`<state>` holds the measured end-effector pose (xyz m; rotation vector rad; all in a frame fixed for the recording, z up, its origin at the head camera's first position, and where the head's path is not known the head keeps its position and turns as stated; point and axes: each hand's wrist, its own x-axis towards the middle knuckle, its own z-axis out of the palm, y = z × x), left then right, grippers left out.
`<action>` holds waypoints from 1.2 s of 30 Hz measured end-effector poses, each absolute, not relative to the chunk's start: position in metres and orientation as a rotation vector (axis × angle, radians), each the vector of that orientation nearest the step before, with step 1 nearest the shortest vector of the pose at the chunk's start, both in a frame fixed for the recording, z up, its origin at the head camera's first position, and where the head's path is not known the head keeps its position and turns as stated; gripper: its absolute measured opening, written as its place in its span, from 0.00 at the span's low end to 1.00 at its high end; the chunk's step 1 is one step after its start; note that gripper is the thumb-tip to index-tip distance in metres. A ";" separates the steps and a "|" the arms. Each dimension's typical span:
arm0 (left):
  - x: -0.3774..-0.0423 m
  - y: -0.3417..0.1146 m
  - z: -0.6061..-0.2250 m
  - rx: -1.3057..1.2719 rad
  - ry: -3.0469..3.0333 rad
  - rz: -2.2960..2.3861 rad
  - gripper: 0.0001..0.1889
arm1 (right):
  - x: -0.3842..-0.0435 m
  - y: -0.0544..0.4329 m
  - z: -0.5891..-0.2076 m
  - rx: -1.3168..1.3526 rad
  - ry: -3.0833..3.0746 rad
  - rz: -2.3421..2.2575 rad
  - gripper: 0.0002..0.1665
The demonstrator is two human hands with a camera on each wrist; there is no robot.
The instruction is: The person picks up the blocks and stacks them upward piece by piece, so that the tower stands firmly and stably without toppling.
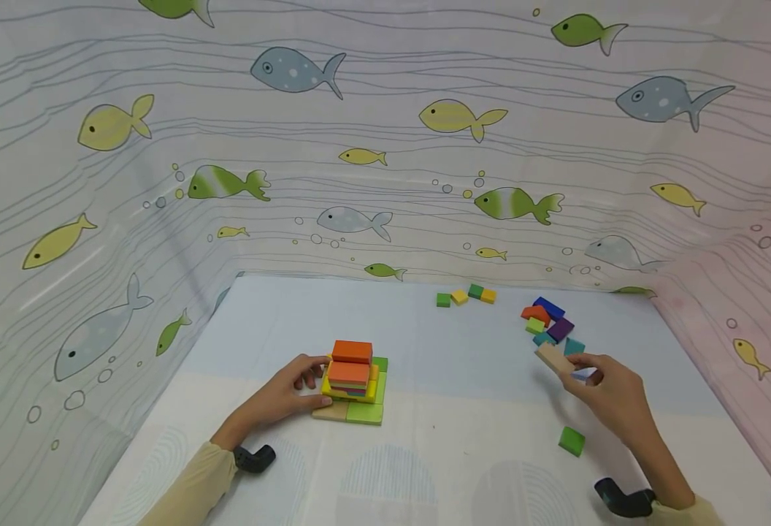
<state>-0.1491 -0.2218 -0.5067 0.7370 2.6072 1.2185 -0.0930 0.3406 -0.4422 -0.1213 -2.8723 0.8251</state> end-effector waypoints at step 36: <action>-0.149 -0.220 -0.501 0.712 2.609 1.199 0.38 | -0.121 0.138 -0.404 0.755 -2.666 1.140 0.18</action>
